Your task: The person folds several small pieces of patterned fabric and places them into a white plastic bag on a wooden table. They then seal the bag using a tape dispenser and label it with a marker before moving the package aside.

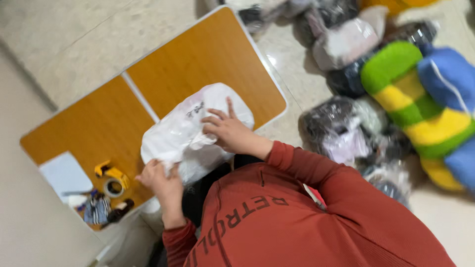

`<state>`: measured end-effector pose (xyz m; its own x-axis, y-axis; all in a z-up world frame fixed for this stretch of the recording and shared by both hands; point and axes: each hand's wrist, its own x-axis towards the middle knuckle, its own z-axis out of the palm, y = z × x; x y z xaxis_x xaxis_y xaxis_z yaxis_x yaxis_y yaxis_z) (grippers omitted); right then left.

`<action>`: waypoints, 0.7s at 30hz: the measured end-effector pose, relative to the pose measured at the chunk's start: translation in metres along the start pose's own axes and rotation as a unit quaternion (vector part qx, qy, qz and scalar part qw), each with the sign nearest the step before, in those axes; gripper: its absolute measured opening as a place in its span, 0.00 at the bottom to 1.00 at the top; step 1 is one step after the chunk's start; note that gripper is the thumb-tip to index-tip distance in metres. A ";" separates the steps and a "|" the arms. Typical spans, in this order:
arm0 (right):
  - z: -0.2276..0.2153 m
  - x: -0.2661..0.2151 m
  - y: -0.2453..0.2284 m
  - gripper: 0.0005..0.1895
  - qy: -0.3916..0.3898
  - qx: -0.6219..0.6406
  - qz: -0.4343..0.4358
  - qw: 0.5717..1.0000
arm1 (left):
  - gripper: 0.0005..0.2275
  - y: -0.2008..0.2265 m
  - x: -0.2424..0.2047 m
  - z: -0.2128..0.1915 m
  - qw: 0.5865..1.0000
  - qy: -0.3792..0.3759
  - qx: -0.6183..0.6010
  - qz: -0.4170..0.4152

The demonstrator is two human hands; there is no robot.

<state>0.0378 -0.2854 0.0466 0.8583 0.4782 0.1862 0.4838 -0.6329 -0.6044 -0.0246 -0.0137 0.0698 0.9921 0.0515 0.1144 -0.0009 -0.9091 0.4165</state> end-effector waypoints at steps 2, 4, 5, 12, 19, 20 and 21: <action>0.004 -0.001 -0.003 0.26 -0.002 -0.002 -0.002 1.000 | 0.16 -0.008 0.000 -0.002 0.998 0.025 -0.065 -0.005; 0.010 -0.003 -0.004 0.33 0.001 -0.018 0.005 1.000 | 0.14 -0.013 0.000 -0.007 0.990 0.002 -0.141 -0.030; 0.016 -0.004 -0.008 0.30 -0.001 -0.010 0.037 0.999 | 0.15 -0.012 0.002 -0.007 0.984 0.002 -0.176 -0.038; 0.047 -0.011 -0.017 0.29 0.101 0.028 0.167 0.980 | 0.14 -0.025 0.018 -0.002 0.974 0.029 -0.224 -0.002; 0.037 -0.019 -0.016 0.17 0.163 0.003 0.241 0.957 | 0.07 -0.034 0.027 0.003 0.967 -0.006 -0.241 0.087; 0.034 -0.022 -0.017 0.15 0.173 0.017 0.251 0.952 | 0.06 -0.029 0.027 0.003 0.960 -0.013 -0.269 0.079; 0.031 -0.027 -0.020 0.14 0.185 0.030 0.264 0.946 | 0.06 -0.023 0.028 0.003 0.952 -0.023 -0.296 0.073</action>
<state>0.0002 -0.2671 0.0297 0.9840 -0.1490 0.0974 -0.0311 -0.6829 -0.7298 0.0035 0.0080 0.0610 0.9803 -0.0877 0.1768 -0.1966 -0.5117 0.8364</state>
